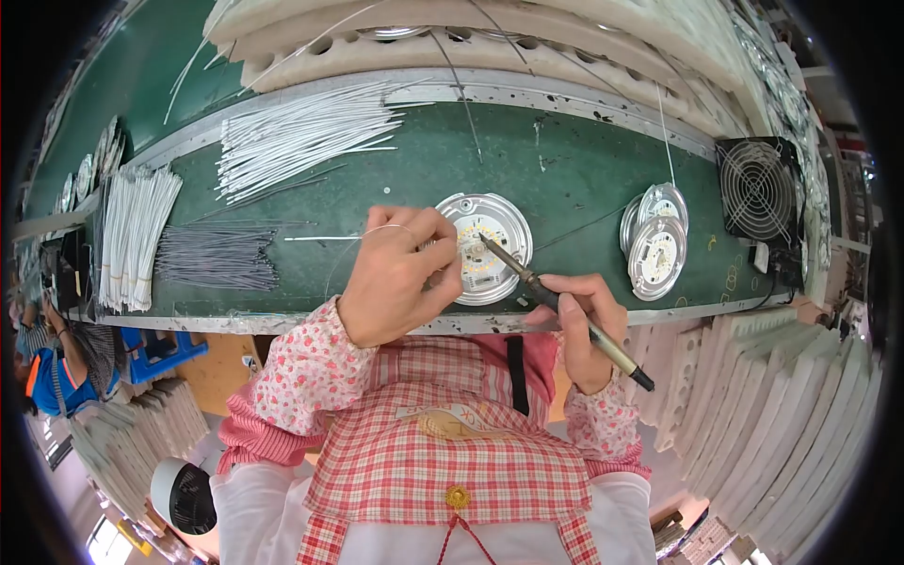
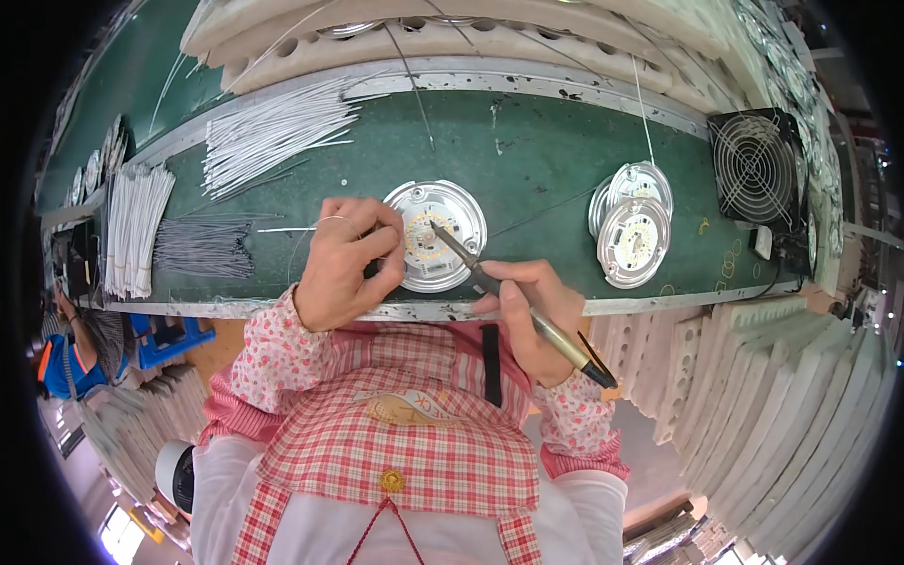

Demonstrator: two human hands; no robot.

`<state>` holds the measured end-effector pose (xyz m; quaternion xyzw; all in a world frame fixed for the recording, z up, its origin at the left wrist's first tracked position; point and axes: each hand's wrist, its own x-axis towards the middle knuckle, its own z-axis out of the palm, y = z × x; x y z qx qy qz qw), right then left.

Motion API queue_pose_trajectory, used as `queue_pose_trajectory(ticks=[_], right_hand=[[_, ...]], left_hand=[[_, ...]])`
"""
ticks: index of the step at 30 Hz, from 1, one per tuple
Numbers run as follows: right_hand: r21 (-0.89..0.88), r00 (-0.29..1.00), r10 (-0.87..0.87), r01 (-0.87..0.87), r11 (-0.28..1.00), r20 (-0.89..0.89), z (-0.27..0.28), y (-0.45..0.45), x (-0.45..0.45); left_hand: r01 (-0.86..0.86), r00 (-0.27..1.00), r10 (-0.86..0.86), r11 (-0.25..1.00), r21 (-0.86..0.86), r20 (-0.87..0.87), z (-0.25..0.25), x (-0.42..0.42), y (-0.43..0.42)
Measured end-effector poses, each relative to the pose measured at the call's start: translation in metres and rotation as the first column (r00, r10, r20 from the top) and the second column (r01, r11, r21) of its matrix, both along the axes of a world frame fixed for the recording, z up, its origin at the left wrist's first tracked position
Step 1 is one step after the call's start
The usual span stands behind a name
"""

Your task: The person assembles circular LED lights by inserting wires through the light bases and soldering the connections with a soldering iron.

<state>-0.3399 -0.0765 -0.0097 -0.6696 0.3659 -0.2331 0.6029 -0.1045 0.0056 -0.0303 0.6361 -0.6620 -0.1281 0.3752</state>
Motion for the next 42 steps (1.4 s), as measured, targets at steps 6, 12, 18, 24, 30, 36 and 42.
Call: queue_pose_trajectory(ticks=[6, 12, 18, 24, 30, 36, 42], right_hand=[[0.123, 0.999, -0.009, 0.004, 0.992, 0.042, -0.003, -0.013, -0.002], [0.045, 0.999, 0.041, -0.042, 0.998, 0.028, -0.005, -0.016, -0.005], [0.021, 1.0, 0.013, -0.013, 1.0, 0.024, -0.013, -0.007, -0.006], [0.055, 0.999, -0.021, 0.019, 0.998, 0.038, -0.012, 0.0, -0.005], [0.085, 1.0, -0.024, 0.023, 0.996, 0.017, -0.01, 0.003, -0.005], [0.066, 0.998, -0.045, 0.042, 0.997, 0.042, -0.01, 0.012, -0.003], [0.021, 0.996, -0.081, 0.08, 0.997, 0.045, -0.006, 0.018, -0.002]], left_hand=[[0.034, 0.996, -0.032, 0.999, -0.019, 0.081, -0.005, -0.004, -0.01], [0.052, 0.989, -0.051, 0.999, -0.001, 0.141, -0.002, -0.006, -0.014], [0.109, 0.968, -0.122, 0.992, 0.071, 0.219, 0.006, 0.003, -0.015], [0.165, 0.939, -0.192, 0.979, 0.118, 0.284, 0.004, 0.01, -0.019], [0.131, 0.943, -0.146, 0.989, 0.07, 0.298, -0.001, 0.015, -0.016], [0.142, 0.942, -0.139, 0.99, 0.011, 0.306, -0.006, 0.023, -0.001], [0.189, 0.847, -0.168, 0.982, 0.009, 0.505, -0.009, 0.021, 0.005]])
